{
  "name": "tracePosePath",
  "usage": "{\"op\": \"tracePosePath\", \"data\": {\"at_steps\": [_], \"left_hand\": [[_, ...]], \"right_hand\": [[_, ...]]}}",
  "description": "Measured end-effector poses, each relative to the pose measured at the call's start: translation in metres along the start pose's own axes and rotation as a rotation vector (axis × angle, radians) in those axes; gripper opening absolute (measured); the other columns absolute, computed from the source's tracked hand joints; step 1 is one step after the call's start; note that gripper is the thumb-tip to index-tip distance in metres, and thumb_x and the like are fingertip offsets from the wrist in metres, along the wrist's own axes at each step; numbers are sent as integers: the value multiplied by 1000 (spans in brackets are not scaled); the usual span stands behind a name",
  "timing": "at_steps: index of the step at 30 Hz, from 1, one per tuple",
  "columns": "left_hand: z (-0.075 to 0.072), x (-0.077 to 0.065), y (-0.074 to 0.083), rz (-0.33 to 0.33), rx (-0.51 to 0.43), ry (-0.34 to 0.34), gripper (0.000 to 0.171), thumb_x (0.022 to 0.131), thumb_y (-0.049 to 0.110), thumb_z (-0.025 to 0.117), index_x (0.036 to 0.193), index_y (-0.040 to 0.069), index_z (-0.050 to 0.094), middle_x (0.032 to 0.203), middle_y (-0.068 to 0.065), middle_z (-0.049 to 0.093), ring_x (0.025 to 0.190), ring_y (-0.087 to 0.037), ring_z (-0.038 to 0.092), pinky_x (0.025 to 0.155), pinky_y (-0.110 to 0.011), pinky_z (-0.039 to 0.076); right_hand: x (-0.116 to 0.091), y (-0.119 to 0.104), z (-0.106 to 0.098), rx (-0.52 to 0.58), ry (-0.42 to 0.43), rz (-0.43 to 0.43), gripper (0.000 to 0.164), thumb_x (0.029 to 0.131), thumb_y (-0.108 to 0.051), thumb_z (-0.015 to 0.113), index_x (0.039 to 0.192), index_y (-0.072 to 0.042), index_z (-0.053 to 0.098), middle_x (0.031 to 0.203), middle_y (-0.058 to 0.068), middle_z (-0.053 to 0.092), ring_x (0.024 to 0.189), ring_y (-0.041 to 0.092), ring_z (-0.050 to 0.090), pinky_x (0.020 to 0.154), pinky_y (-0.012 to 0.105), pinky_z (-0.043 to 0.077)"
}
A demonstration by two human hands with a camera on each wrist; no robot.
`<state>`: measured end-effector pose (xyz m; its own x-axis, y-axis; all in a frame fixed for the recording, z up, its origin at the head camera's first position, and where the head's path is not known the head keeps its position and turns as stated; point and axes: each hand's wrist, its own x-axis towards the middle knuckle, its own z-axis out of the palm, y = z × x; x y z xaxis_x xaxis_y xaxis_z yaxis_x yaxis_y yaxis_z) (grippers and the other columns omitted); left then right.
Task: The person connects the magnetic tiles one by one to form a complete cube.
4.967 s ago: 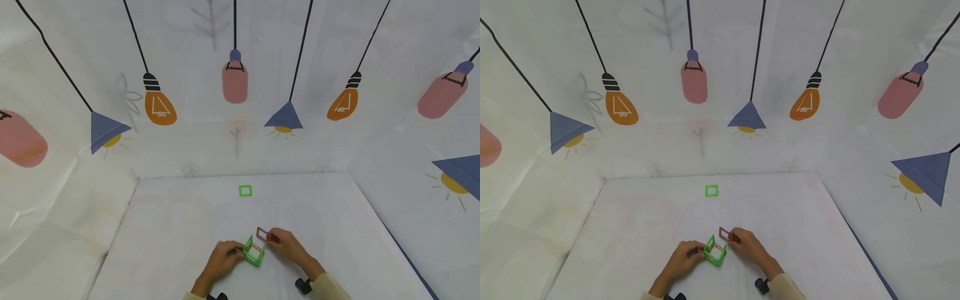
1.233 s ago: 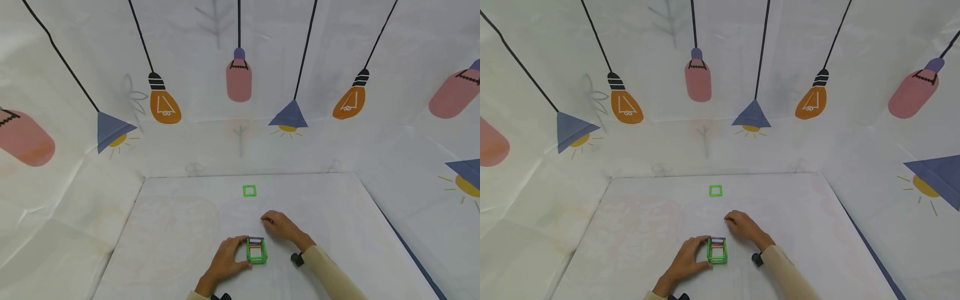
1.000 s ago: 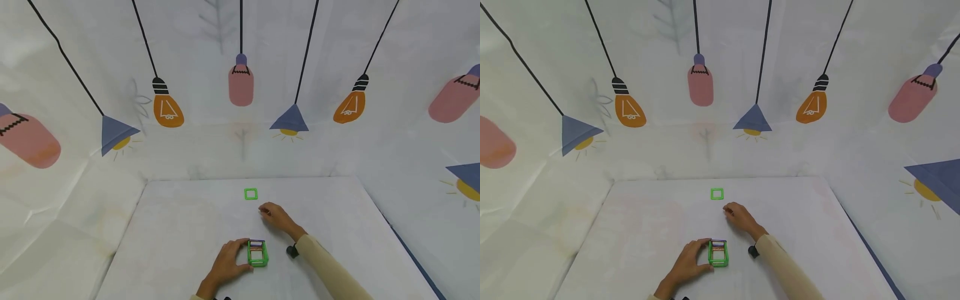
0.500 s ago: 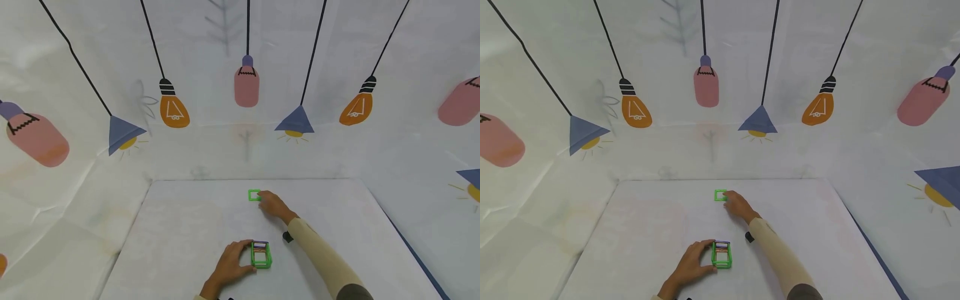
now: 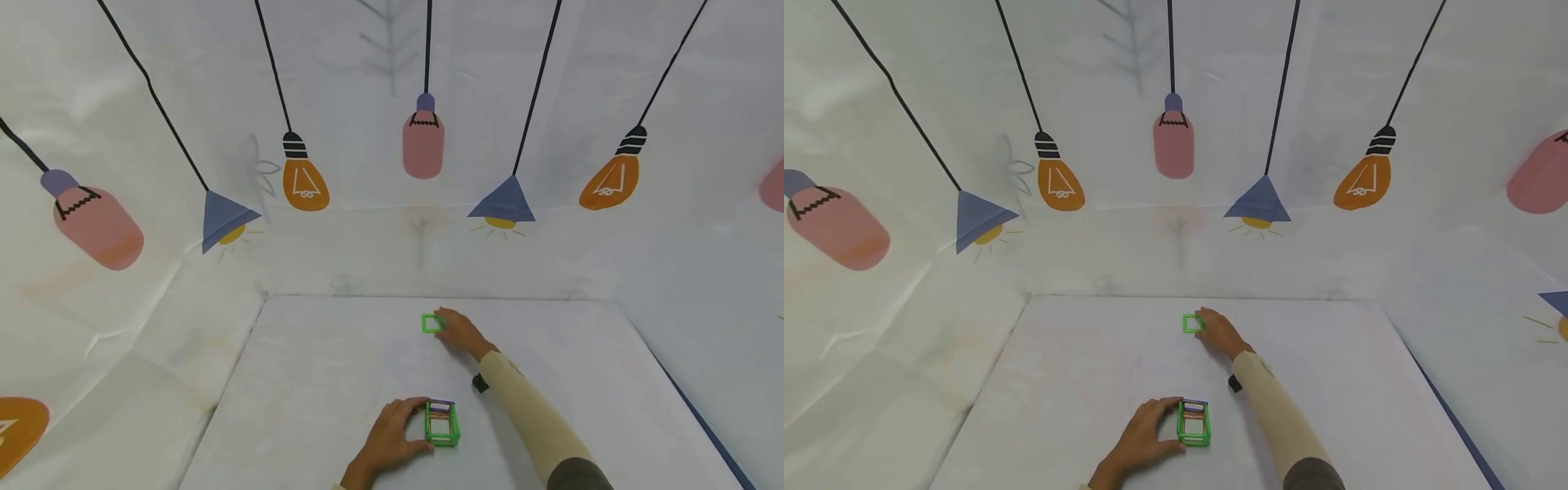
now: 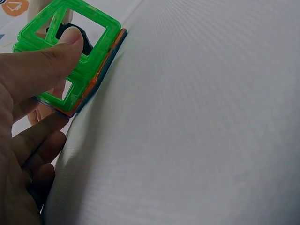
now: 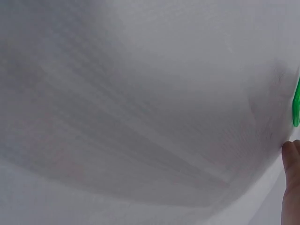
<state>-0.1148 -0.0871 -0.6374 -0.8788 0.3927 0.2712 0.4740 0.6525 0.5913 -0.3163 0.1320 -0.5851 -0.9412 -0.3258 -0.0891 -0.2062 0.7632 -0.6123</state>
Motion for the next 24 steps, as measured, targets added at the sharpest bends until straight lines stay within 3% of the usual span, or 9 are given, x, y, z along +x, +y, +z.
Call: {"op": "tracePosePath", "data": {"at_steps": [6, 15, 24], "left_hand": [[0, 3, 2, -8, -21, -26, 80, 75, 63, 77, 142, 29, 50, 124, 13, 64, 105, -4, 57, 94, -30, 47], [1, 2, 4, -102, -81, -91, 80, 75, 67, 74, 143, 34, 49, 127, 15, 62, 108, -4, 55, 95, -31, 47], [-2, 2, 3, -65, -35, -46, 78, 76, 66, 74, 143, 34, 48, 122, 16, 63, 106, -2, 55, 94, -31, 47]], "right_hand": [[6, 0, 0, -19, -27, -46, 60, 91, -18, 73, 146, -9, 50, 159, 15, 36, 148, 38, 32, 120, 54, 25], [9, 2, 7, -45, -75, -143, 53, 92, -18, 71, 141, -9, 55, 159, 16, 37, 149, 40, 28, 119, 57, 24], [14, -2, 8, -146, -40, -298, 33, 93, -9, 67, 126, -6, 68, 146, 21, 52, 139, 43, 44, 114, 56, 34]]}}
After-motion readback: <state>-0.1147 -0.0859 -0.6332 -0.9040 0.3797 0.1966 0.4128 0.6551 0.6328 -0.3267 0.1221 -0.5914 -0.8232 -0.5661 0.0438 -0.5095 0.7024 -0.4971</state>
